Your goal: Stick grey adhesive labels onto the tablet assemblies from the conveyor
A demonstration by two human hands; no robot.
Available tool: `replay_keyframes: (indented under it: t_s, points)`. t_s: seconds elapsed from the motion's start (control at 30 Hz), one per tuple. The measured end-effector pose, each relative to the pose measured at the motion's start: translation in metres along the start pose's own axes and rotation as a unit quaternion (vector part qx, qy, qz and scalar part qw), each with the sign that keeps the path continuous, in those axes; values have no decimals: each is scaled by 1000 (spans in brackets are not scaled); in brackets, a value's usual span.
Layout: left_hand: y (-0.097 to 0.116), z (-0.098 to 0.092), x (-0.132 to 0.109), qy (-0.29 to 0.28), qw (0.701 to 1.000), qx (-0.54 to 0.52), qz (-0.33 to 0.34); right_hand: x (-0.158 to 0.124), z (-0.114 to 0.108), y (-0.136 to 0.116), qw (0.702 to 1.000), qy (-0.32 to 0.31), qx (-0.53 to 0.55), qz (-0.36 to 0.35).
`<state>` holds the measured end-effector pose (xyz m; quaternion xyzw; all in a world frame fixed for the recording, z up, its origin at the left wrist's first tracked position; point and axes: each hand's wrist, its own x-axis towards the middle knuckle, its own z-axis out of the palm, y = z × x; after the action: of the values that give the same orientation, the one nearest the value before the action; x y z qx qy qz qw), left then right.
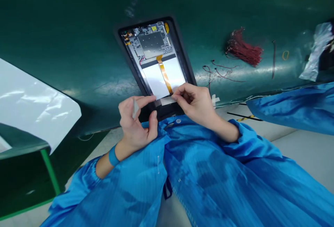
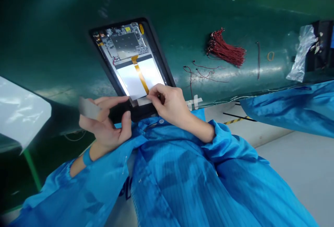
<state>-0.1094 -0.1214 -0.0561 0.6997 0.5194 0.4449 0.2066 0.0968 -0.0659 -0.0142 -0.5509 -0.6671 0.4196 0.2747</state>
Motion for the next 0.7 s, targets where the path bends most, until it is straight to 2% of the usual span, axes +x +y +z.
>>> replay_keyframes:
  t_s: [0.2,0.43,0.7]
  points:
    - [-6,4,-9,-12,1000,21,13,2,-1,5,1000,1,-27,-12]
    - [-20,15,-13,-50,995,71,53,3,0,4,999,-6,-51,-14]
    - [-24,19,-14,-44,995,64,57,2,4,3,994,15,-91,-57]
